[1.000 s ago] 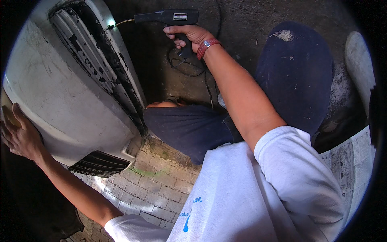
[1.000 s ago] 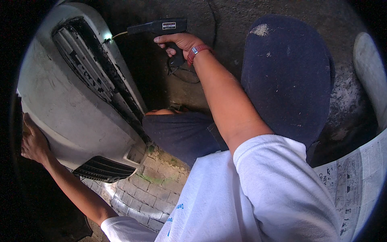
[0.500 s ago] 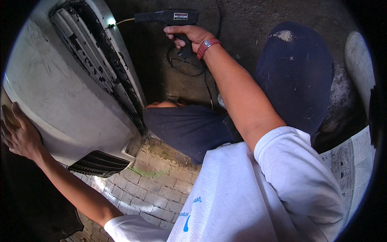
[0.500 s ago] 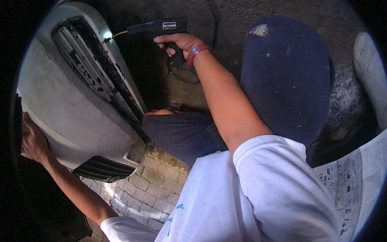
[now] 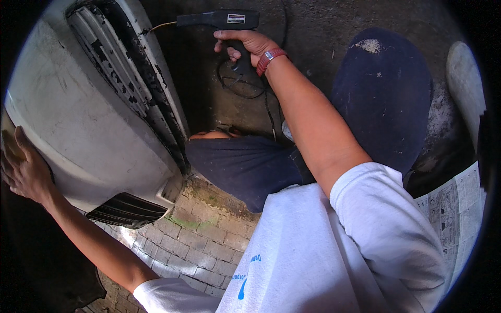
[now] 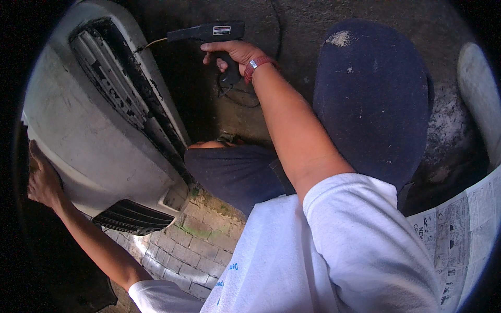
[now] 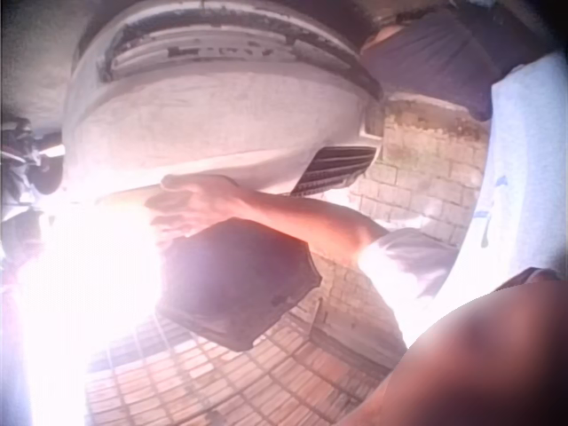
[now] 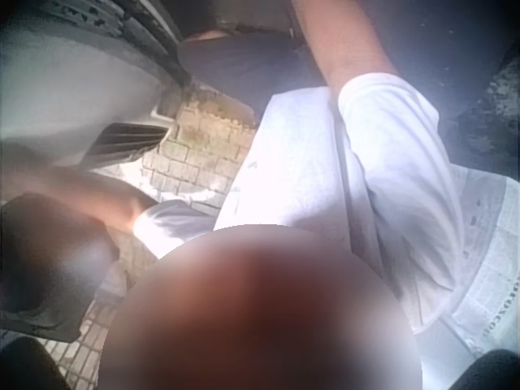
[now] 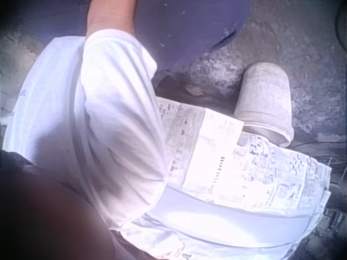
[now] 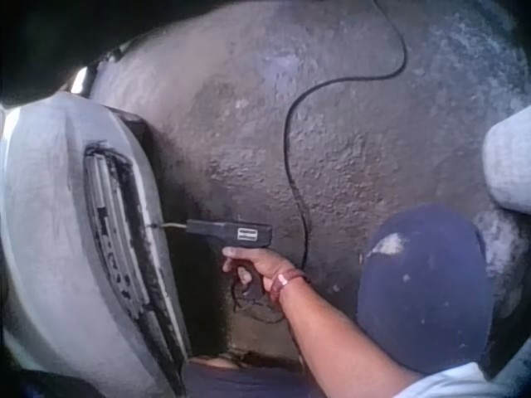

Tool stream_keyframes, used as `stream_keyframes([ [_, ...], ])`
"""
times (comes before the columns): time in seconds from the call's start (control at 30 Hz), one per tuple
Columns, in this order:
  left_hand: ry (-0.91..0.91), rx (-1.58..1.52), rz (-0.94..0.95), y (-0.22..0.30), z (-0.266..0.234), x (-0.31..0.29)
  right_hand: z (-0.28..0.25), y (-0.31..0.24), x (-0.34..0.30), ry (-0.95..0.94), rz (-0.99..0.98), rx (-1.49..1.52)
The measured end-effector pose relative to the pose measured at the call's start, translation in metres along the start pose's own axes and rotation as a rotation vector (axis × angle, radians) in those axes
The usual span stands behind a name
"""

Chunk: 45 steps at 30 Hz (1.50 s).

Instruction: The person kneels beside a detached car bumper and uses a heat gun to apply heat along the edge and seam of the bumper. The person holds the bumper steady with one hand while directing the heat gun with the other, moving along the seam repeatedly.

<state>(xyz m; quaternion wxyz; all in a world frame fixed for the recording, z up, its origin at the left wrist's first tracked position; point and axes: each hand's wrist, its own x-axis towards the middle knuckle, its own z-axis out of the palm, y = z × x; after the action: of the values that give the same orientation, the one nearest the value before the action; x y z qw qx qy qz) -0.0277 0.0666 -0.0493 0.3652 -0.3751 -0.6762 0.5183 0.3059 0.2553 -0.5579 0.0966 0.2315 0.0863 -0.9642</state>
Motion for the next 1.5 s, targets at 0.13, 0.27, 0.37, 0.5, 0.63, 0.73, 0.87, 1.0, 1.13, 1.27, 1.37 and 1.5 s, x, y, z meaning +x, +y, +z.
stream_keyframes([
  [0.13, -0.001, -0.004, -0.003, -0.0004, -0.0006, -0.0008, -0.0008, 0.0026, 0.0023, 0.032, 0.020, 0.000],
  [0.27, -0.001, -0.007, -0.004, -0.0003, -0.0005, -0.0014, -0.0028, 0.0029, 0.0044, 0.024, 0.026, -0.030],
  [0.37, -0.004, -0.009, -0.007, 0.0002, -0.0006, -0.0016, -0.0027, 0.0037, 0.0030, 0.046, 0.019, -0.055],
  [0.5, -0.006, -0.012, -0.008, 0.0006, -0.0012, -0.0018, 0.0005, 0.0032, 0.0018, 0.052, 0.024, -0.040],
  [0.63, -0.007, -0.012, -0.008, 0.0005, -0.0015, -0.0016, 0.0022, 0.0014, 0.0007, 0.047, 0.046, -0.016],
  [0.73, -0.007, -0.013, -0.010, 0.0004, -0.0015, -0.0015, 0.0028, 0.0019, -0.0003, 0.061, 0.036, -0.028],
  [0.87, -0.009, -0.014, -0.009, 0.0009, -0.0016, -0.0018, 0.0032, 0.0018, 0.0004, 0.055, 0.044, -0.012],
  [1.0, -0.009, -0.014, -0.011, 0.0013, -0.0019, -0.0019, 0.0034, 0.0019, -0.0004, 0.070, 0.053, -0.002],
  [1.13, -0.006, -0.015, -0.012, 0.0018, -0.0020, -0.0017, 0.0040, 0.0017, -0.0011, 0.095, 0.054, -0.027],
  [1.27, -0.007, -0.017, -0.014, 0.0023, -0.0022, -0.0022, 0.0043, 0.0015, -0.0019, 0.071, 0.044, -0.009],
  [1.37, -0.006, -0.014, -0.014, 0.0029, -0.0023, -0.0020, 0.0042, 0.0019, -0.0026, 0.068, 0.042, 0.000],
  [1.5, -0.006, -0.019, -0.014, 0.0040, -0.0029, -0.0020, 0.0043, 0.0025, -0.0024, 0.054, 0.037, 0.001],
])
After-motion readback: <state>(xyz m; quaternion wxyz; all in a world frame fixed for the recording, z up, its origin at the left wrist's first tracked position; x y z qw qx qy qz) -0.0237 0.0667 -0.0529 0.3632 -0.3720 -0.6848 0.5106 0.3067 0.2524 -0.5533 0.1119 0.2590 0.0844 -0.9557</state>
